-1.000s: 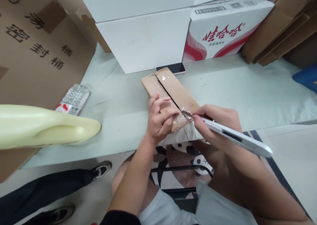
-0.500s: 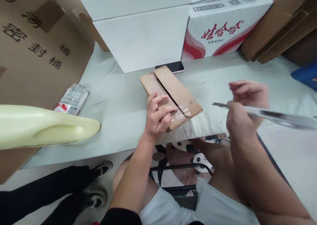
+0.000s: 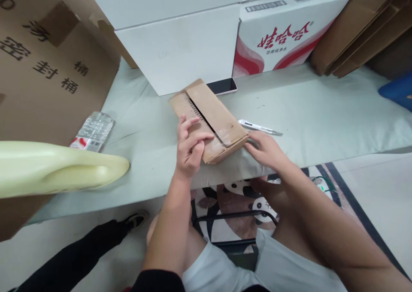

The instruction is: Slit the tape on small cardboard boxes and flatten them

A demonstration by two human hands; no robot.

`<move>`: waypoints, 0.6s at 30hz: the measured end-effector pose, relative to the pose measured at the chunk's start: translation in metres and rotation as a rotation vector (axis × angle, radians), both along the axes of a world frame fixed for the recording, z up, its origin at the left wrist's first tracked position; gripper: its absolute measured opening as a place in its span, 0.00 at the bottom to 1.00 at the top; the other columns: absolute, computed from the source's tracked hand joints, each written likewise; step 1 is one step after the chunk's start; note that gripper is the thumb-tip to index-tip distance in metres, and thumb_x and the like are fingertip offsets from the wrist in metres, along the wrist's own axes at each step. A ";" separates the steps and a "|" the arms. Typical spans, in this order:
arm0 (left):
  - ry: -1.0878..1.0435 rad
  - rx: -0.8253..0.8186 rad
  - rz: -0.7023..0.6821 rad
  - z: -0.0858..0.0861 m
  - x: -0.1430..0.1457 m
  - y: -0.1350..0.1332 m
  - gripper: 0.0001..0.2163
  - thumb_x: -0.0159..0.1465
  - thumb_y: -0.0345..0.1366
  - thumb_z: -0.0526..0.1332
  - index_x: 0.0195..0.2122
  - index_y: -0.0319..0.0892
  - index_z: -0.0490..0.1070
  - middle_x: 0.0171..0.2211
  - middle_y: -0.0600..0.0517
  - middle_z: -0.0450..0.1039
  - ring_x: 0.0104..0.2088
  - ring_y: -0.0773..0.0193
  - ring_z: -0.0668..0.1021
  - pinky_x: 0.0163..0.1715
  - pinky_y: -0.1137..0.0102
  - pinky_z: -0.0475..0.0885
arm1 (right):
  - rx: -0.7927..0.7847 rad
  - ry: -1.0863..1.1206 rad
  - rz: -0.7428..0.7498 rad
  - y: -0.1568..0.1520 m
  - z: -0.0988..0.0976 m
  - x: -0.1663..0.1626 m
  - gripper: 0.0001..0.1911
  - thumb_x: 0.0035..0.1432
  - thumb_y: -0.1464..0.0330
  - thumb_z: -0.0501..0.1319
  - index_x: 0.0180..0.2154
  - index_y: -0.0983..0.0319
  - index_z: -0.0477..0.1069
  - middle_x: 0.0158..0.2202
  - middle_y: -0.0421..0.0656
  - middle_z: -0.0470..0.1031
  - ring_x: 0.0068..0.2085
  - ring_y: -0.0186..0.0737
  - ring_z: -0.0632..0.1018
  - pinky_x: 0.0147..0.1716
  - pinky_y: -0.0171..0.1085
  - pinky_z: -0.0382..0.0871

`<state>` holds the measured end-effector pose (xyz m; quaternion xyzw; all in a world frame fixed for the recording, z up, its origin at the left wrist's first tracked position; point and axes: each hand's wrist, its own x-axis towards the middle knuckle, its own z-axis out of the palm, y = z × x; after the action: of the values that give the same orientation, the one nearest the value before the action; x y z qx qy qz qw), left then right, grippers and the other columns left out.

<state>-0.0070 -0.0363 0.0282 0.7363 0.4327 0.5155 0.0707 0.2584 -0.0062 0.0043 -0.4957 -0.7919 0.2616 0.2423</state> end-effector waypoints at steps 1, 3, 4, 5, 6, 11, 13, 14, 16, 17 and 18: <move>-0.012 -0.008 0.008 -0.001 -0.003 0.000 0.15 0.73 0.41 0.51 0.45 0.50 0.78 0.58 0.49 0.70 0.64 0.54 0.70 0.74 0.47 0.51 | -0.023 0.026 0.061 -0.002 0.000 -0.002 0.17 0.63 0.63 0.56 0.48 0.60 0.78 0.50 0.50 0.81 0.54 0.55 0.79 0.57 0.56 0.72; -0.029 -0.031 0.016 -0.004 -0.008 0.000 0.16 0.74 0.44 0.50 0.51 0.51 0.76 0.60 0.48 0.69 0.65 0.53 0.69 0.74 0.46 0.49 | -0.061 0.076 0.118 -0.005 0.000 -0.006 0.20 0.63 0.62 0.57 0.53 0.58 0.76 0.55 0.50 0.79 0.58 0.56 0.77 0.59 0.58 0.70; -0.029 -0.043 0.021 -0.005 -0.009 0.000 0.17 0.74 0.45 0.50 0.54 0.51 0.75 0.60 0.48 0.69 0.66 0.52 0.67 0.74 0.46 0.49 | -0.083 0.104 0.122 -0.006 -0.001 -0.007 0.22 0.63 0.61 0.58 0.56 0.58 0.74 0.57 0.50 0.78 0.59 0.56 0.77 0.60 0.59 0.70; -0.021 -0.051 0.031 -0.006 -0.011 0.000 0.18 0.74 0.46 0.49 0.56 0.51 0.74 0.61 0.47 0.69 0.67 0.50 0.66 0.73 0.46 0.49 | -0.110 0.135 0.123 -0.007 -0.002 -0.008 0.24 0.63 0.59 0.58 0.59 0.57 0.71 0.60 0.50 0.76 0.60 0.57 0.76 0.60 0.59 0.70; -0.007 -0.055 0.045 -0.006 -0.012 -0.001 0.19 0.74 0.46 0.48 0.56 0.50 0.74 0.61 0.47 0.69 0.68 0.49 0.65 0.73 0.45 0.50 | -0.141 0.168 0.123 -0.007 -0.003 -0.009 0.27 0.64 0.58 0.59 0.62 0.57 0.68 0.60 0.50 0.75 0.60 0.56 0.76 0.61 0.59 0.70; 0.036 -0.035 0.087 -0.006 -0.015 -0.003 0.20 0.73 0.45 0.48 0.55 0.48 0.76 0.59 0.45 0.71 0.68 0.47 0.65 0.71 0.45 0.54 | -0.248 0.298 0.077 -0.008 -0.007 -0.015 0.33 0.66 0.48 0.55 0.65 0.58 0.63 0.56 0.52 0.78 0.60 0.57 0.77 0.60 0.59 0.69; 0.046 -0.034 0.094 -0.004 -0.016 -0.003 0.20 0.73 0.45 0.48 0.55 0.48 0.76 0.58 0.46 0.71 0.67 0.46 0.66 0.71 0.45 0.55 | -0.241 0.302 0.040 -0.008 -0.008 -0.018 0.33 0.66 0.46 0.54 0.62 0.59 0.66 0.56 0.53 0.78 0.59 0.57 0.77 0.58 0.58 0.71; 0.051 -0.034 0.095 -0.003 -0.016 -0.003 0.20 0.73 0.45 0.49 0.55 0.48 0.76 0.58 0.46 0.72 0.67 0.46 0.66 0.71 0.45 0.56 | -0.233 0.295 0.022 -0.008 -0.007 -0.020 0.32 0.67 0.45 0.53 0.61 0.59 0.67 0.56 0.53 0.78 0.58 0.57 0.78 0.56 0.57 0.73; 0.057 -0.026 0.094 -0.002 -0.016 -0.003 0.19 0.73 0.45 0.49 0.55 0.48 0.76 0.57 0.46 0.73 0.66 0.47 0.68 0.71 0.47 0.56 | -0.226 0.271 -0.018 -0.008 -0.007 -0.023 0.32 0.67 0.44 0.51 0.59 0.60 0.68 0.54 0.53 0.79 0.55 0.57 0.79 0.53 0.54 0.75; 0.058 -0.018 0.093 -0.001 -0.016 -0.003 0.19 0.73 0.45 0.49 0.54 0.48 0.77 0.57 0.46 0.73 0.65 0.47 0.68 0.70 0.47 0.57 | -0.228 0.261 -0.040 -0.009 -0.006 -0.025 0.32 0.68 0.44 0.50 0.59 0.60 0.69 0.52 0.52 0.80 0.53 0.56 0.80 0.51 0.54 0.76; 0.058 -0.006 0.092 0.000 -0.015 -0.003 0.19 0.73 0.44 0.50 0.54 0.48 0.77 0.56 0.46 0.73 0.64 0.48 0.69 0.70 0.48 0.58 | -0.234 0.255 -0.062 -0.009 -0.006 -0.026 0.32 0.68 0.44 0.49 0.58 0.60 0.70 0.50 0.52 0.81 0.51 0.55 0.81 0.51 0.53 0.76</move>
<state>-0.0222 -0.0395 0.0281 0.7300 0.4697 0.4952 0.0366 0.2319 -0.0148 -0.0017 -0.5076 -0.7032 0.4052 0.2892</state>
